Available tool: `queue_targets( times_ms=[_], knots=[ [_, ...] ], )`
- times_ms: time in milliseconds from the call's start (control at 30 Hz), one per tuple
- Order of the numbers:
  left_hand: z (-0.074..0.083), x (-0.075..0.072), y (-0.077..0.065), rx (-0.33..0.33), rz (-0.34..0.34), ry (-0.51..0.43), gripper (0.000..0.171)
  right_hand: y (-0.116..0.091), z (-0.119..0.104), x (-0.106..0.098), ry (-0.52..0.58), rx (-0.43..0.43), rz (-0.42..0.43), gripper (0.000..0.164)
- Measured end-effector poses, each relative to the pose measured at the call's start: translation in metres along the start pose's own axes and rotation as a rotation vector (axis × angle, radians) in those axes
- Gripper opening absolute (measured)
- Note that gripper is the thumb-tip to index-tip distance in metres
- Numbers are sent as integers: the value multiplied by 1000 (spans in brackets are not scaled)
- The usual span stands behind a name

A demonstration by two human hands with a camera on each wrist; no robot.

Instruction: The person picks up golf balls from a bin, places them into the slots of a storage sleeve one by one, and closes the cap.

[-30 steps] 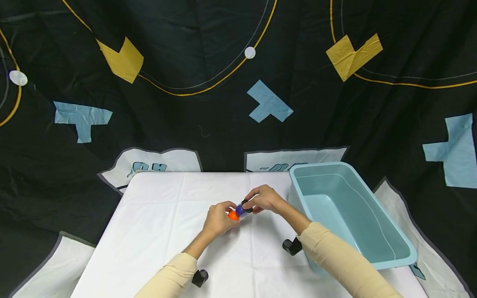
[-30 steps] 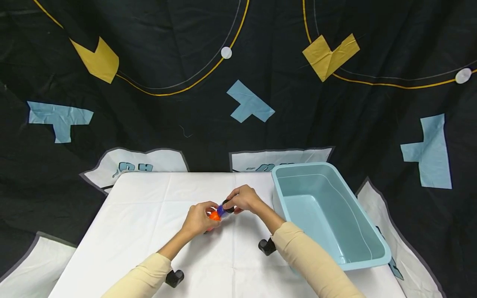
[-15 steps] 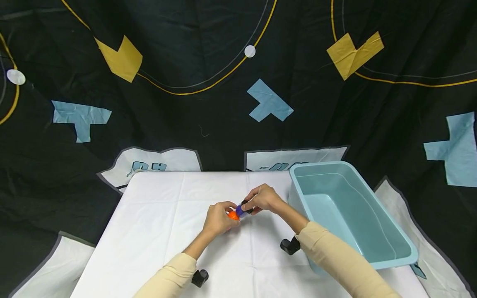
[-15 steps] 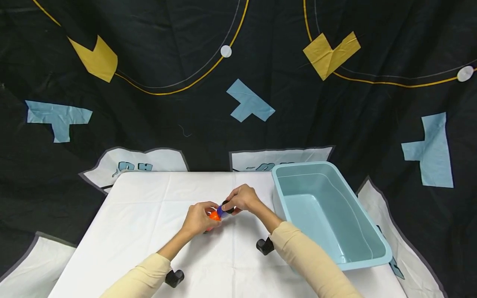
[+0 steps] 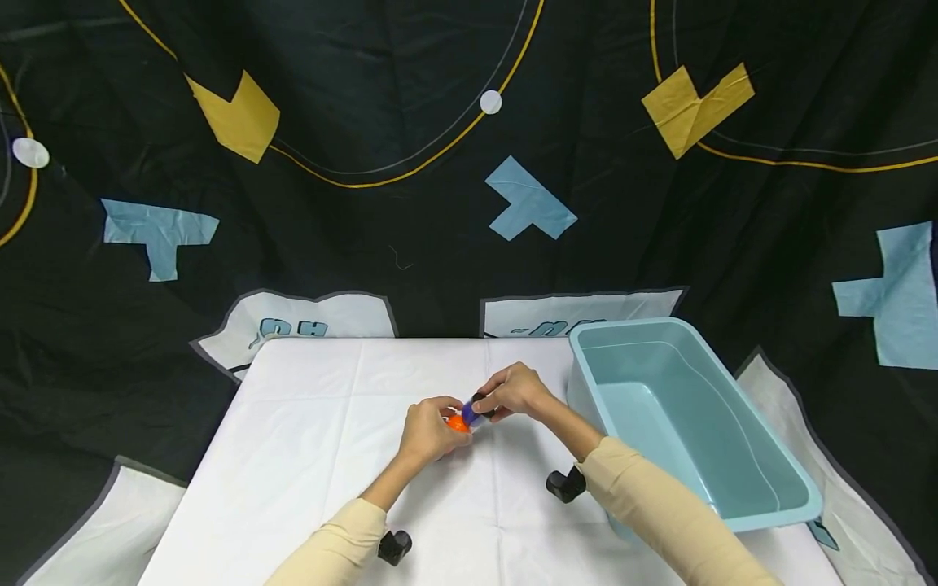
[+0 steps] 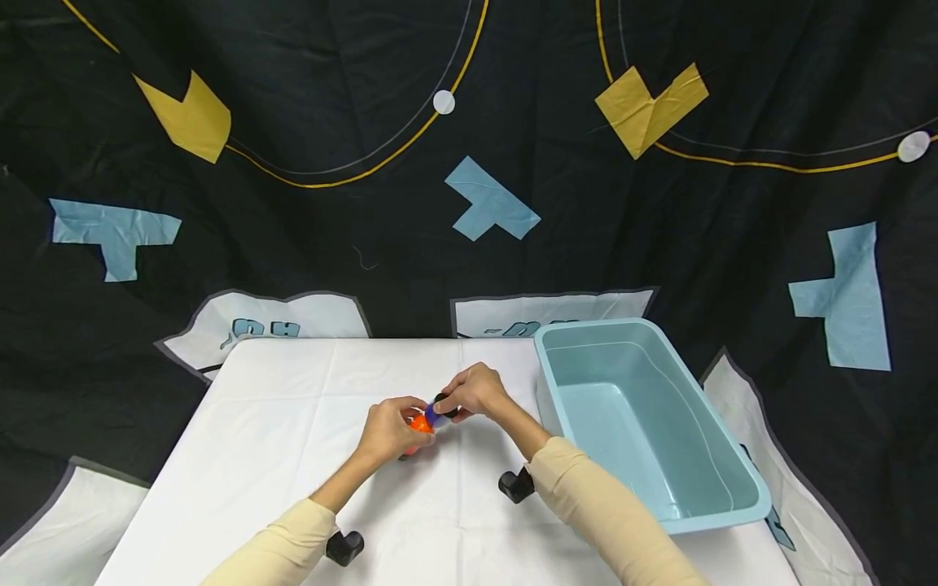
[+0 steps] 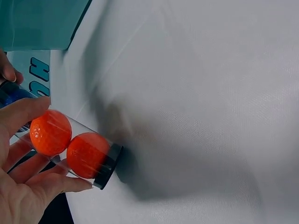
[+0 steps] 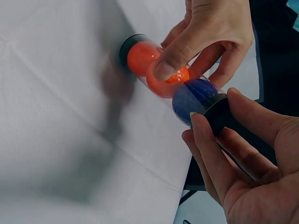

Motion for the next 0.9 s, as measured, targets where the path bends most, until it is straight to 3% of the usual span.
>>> queue_targets(
  times_ms=[900],
  knots=[
    [7, -2, 1, 19, 27, 42, 40, 1, 6, 2, 100, 12, -3, 24]
  ],
)
Point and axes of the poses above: each hand's wrist, its own y-axis towards the middle knuckle, its own x-axis out of the palm, z = x × y, the point moved 8 cm from there along y, towards the middle knuckle, and after that the axes turned 2 degrees about y, right-handed, at the moved point
